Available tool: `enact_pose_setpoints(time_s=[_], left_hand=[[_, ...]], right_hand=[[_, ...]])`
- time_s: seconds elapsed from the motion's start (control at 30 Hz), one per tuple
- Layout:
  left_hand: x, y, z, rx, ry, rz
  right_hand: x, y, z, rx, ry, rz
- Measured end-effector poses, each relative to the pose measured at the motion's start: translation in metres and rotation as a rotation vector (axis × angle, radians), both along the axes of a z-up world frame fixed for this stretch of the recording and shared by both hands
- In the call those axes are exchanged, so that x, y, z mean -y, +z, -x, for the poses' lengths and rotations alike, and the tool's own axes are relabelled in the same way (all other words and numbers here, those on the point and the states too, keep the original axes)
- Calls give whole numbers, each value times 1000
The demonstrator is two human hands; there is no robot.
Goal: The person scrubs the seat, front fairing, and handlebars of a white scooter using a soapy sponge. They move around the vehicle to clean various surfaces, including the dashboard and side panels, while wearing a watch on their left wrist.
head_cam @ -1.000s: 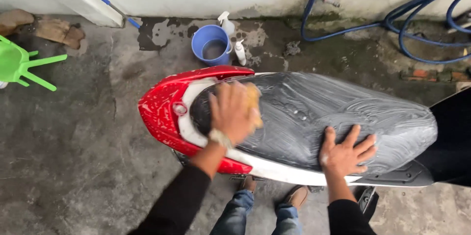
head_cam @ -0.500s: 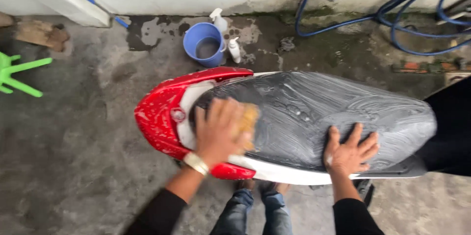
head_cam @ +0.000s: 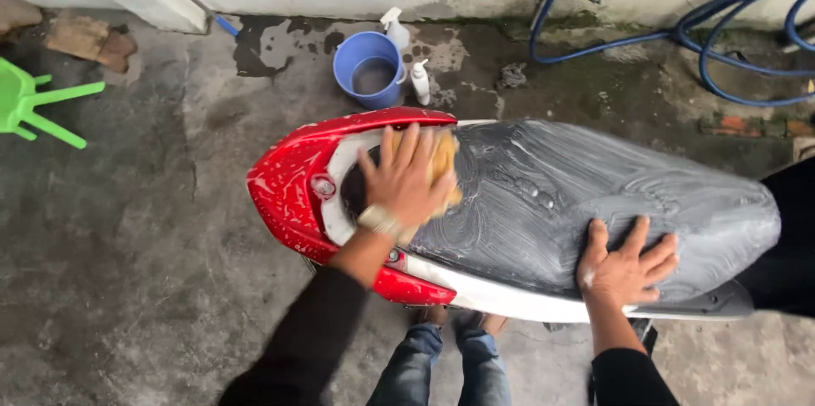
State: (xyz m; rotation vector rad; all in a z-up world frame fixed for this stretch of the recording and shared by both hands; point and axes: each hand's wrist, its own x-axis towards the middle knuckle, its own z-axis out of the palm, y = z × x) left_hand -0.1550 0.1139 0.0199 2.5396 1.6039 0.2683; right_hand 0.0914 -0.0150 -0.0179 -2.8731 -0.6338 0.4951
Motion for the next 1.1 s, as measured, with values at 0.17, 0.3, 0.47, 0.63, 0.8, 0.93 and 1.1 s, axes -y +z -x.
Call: enact_pose_setpoints(time_s=[0.17,0.3,0.47,0.63,0.8,0.93,1.1], left_hand=[[44,1,-15,53,-96,-8],[29,7,31,160,-229,-197],[3,-3,-5,-140,169,-78],[57,18,7,18,33,-198],[16,21,0,-45,180,-112],[50,21,2,-1,122,28],[32,25,35,-30,92,-218]], right_hand=[[3,-7,-4,52,-11,-48],[12,-19,-8,69,26,-42],[4,-19,-7,79,-32,-95],[1,16,1,-23,-19,-68],[-1,4,4,53,-23,-103],[3,1,1,26,-12,-118],[-4,11,7,37,-14,-149]])
